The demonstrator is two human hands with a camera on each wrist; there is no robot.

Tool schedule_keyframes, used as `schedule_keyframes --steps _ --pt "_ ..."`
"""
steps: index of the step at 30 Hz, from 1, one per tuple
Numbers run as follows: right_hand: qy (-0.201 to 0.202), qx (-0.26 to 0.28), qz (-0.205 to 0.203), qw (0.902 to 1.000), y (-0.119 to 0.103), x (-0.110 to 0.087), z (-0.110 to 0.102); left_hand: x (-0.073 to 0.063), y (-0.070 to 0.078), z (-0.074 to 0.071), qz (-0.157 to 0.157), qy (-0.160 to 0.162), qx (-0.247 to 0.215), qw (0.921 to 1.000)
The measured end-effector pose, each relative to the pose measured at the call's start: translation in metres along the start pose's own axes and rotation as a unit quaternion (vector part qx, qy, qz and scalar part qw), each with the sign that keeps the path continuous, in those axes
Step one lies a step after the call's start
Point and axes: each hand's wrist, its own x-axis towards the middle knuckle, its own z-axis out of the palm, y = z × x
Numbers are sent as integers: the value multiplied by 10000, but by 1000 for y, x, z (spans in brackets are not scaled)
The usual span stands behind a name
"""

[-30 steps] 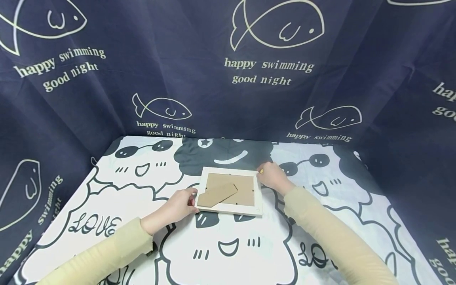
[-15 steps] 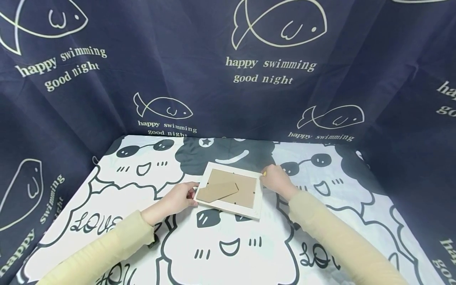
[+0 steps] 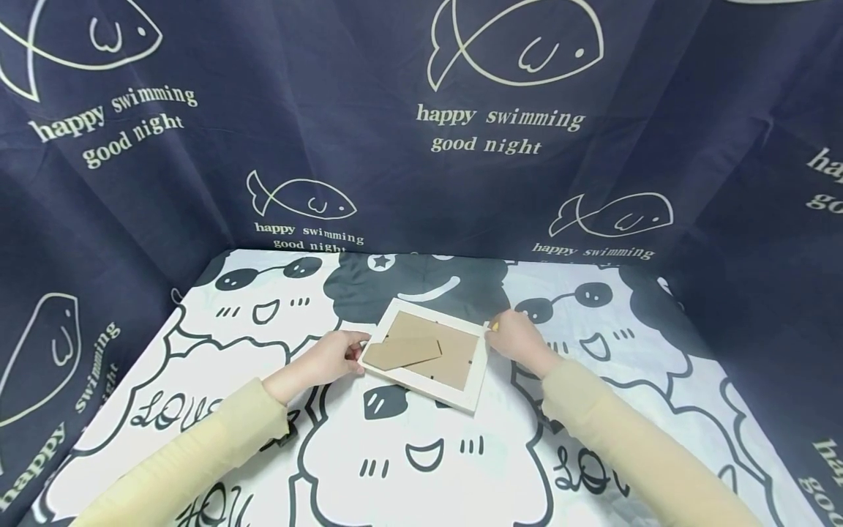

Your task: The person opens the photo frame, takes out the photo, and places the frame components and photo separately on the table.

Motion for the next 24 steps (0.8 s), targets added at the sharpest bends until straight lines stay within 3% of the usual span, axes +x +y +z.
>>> schedule_keyframes --steps 11,24 --pt "-228 330 317 9987 -1 -6 2 6 -1 -6 44 -106 148 9998" --pt "-168 50 187 9997 -1 -6 1 8 -2 -9 -38 -246 200 9995"
